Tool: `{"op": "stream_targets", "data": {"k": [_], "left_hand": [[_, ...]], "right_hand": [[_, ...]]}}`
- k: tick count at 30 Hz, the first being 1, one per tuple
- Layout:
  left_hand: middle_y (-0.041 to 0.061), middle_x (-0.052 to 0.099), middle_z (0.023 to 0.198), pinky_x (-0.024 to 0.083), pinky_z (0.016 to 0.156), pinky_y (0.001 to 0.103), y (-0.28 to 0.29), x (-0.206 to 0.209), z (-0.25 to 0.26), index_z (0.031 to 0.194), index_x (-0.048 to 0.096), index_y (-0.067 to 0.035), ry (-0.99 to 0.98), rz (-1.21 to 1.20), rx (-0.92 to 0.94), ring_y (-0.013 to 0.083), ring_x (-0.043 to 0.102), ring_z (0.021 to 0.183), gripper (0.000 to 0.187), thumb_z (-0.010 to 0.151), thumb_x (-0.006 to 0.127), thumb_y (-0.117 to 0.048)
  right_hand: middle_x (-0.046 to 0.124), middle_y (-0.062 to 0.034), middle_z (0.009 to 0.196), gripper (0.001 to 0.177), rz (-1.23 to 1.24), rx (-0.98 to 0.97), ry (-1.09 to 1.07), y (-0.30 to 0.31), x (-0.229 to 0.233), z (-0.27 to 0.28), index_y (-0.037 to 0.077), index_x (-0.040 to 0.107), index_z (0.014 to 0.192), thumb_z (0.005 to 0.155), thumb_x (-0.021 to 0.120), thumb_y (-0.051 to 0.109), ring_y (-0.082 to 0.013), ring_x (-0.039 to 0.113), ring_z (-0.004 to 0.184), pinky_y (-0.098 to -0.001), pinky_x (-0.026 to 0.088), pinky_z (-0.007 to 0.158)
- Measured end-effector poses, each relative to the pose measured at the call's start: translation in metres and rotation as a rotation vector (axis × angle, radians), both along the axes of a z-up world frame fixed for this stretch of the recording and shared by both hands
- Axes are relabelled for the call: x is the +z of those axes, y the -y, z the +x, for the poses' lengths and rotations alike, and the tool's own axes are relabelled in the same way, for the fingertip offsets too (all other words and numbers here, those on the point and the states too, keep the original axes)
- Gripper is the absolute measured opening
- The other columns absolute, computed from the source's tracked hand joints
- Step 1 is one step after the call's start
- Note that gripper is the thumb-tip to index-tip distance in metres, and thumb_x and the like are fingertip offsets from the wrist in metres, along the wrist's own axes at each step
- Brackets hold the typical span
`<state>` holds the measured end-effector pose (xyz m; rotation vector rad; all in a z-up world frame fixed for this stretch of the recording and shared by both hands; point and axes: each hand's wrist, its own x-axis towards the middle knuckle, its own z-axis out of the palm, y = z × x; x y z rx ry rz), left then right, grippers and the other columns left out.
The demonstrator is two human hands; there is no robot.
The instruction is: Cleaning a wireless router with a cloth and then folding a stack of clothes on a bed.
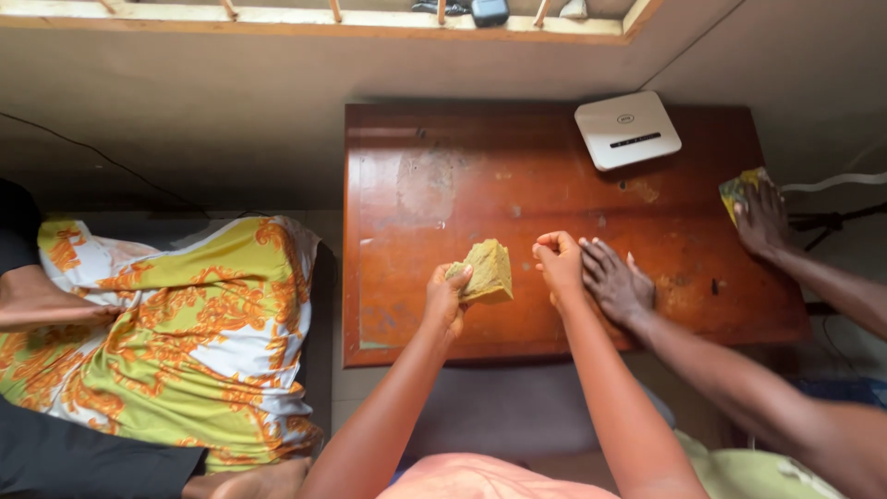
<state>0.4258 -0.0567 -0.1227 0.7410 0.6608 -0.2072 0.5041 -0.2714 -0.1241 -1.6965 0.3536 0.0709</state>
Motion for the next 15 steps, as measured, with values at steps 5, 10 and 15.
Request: {"op": "stream_targets", "data": {"k": [5,10,15], "left_hand": [[0.004,0.070,0.101,0.058,0.073,0.037,0.013,-0.001,0.018,0.111,0.056,-0.014,-0.010,-0.030,0.009,0.0179,0.070,0.087,0.026,0.092,0.072,-0.015],[0.005,0.070,0.101,0.056,0.072,0.038,0.017,-0.004,0.026,0.112,0.055,-0.014,-0.027,-0.021,0.033,0.0180,0.069,0.087,0.028,0.091,0.074,-0.016],[0.003,0.069,0.100,0.051,0.075,0.038,0.016,-0.004,0.035,0.112,0.055,-0.017,-0.078,0.000,0.029,0.0171,0.066,0.089,0.030,0.090,0.075,-0.017]], "right_hand": [[0.068,-0.0039,0.091,0.012,0.044,-0.050,-0.084,0.044,-0.034,0.060,0.007,0.063,0.100,0.089,0.066,0.003,-0.0127,0.065,0.073,-0.0275,0.052,0.057],[0.068,-0.0081,0.090,0.010,0.145,-0.113,-0.194,0.085,-0.068,0.114,0.008,0.063,0.102,0.094,0.060,0.009,-0.0171,0.065,0.073,-0.0318,0.055,0.058],[0.068,-0.0137,0.098,0.021,0.273,-0.235,-0.303,0.111,-0.085,0.158,0.004,0.059,0.115,0.097,0.060,0.015,-0.0262,0.068,0.079,-0.0452,0.060,0.067]]}}
